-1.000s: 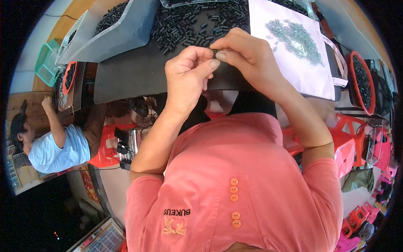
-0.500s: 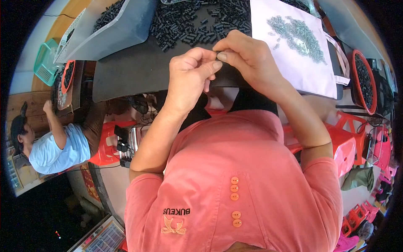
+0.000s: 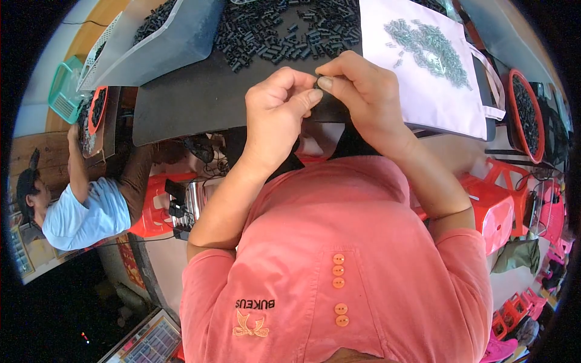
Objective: The person assembles small components by picking up plastic parts and inserting small pins into them by hand.
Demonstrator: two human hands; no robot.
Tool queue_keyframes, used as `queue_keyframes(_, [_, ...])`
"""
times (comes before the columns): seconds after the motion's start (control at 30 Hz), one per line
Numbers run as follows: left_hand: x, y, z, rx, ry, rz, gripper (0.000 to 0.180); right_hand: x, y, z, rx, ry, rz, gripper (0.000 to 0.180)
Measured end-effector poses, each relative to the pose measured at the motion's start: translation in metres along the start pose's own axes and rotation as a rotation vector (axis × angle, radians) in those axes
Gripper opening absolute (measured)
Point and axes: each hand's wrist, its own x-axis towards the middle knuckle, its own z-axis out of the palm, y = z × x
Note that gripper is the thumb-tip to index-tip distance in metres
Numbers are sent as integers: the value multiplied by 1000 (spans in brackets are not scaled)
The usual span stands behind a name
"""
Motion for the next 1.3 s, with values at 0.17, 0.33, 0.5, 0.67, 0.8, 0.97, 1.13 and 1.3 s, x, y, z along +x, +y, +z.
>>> queue_keyframes(0.17, [-1, -7, -5, 150, -1, 157, 6, -3, -1, 1, -4, 5, -53, 10])
queue_keyframes(0.33, [2, -3, -11, 305, -56, 363, 7, 7, -1, -11, -17, -143, -44, 12])
queue_keyframes(0.5, [3, -6, -12, 205, -61, 317, 7, 8, -1, -8, -20, -153, -56, 12])
queue_keyframes(0.67, [-3, -3, -13, -39, -53, 20, 6, 0, 2, -4, -52, -146, -195, 16])
queue_keyframes(0.8, [-1, -5, -12, -160, -73, -48, 5, -5, 1, -6, 35, -140, -163, 24])
queue_keyframes(0.97, [5, -1, -6, -222, -120, 19, 4, -3, 2, 2, -59, -6, -240, 29])
queue_keyframes(1.13, [2, 0, 2, -169, -53, -15, 1, 1, 11, 4, -351, 170, -454, 30])
queue_keyframes(1.3, [-5, -5, 8, -198, -37, -15, 5, -9, 15, 9, -436, 133, -522, 28])
